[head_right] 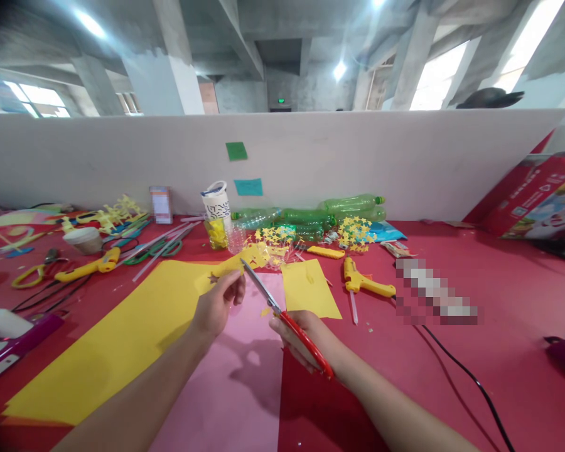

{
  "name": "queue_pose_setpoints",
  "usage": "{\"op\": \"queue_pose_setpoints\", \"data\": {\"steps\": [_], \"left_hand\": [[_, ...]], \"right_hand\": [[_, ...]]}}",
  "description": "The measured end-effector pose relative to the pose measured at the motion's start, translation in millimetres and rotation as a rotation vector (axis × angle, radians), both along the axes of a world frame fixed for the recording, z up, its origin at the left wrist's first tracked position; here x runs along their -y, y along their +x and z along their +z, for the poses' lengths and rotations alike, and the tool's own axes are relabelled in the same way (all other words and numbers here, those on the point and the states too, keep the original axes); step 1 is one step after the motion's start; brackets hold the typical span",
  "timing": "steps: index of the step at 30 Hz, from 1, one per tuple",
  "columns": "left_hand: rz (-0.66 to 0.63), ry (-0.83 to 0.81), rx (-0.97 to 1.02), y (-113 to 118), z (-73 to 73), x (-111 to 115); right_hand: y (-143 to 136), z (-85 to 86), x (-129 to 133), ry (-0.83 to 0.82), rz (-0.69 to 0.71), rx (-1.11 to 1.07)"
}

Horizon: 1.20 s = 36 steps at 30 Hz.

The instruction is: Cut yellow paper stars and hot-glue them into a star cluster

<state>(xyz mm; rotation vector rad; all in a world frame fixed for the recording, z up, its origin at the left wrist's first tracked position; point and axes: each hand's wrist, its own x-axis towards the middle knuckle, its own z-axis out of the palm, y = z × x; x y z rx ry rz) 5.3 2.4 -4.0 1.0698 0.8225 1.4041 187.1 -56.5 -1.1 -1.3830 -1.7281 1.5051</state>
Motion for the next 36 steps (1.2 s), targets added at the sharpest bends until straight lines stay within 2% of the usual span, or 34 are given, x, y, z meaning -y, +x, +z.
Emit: {"op": "queue_pose_setpoints", "data": {"steps": [9,21,29,36], "left_hand": [[0.046,0.055,0.024,-4.5,5.1,-6.0],[0.008,0.007,-0.090,-6.0,4.2,-8.8],[0.000,0.027,-0.097,-7.7,5.0,-9.7],[-0.012,0.035,-0.082,-8.1,4.6,-9.4]], "right_hand": [[7.3,-3.2,-3.3,-0.038,0.018,-0.030],[6.5,0.0,-1.4,-0.032,0.038,-0.050],[7.8,-6.1,-3.7,-0.038,0.014,-0.050],[6.6,2.0,-1.3,-0.035,0.012,-0.026]]}}
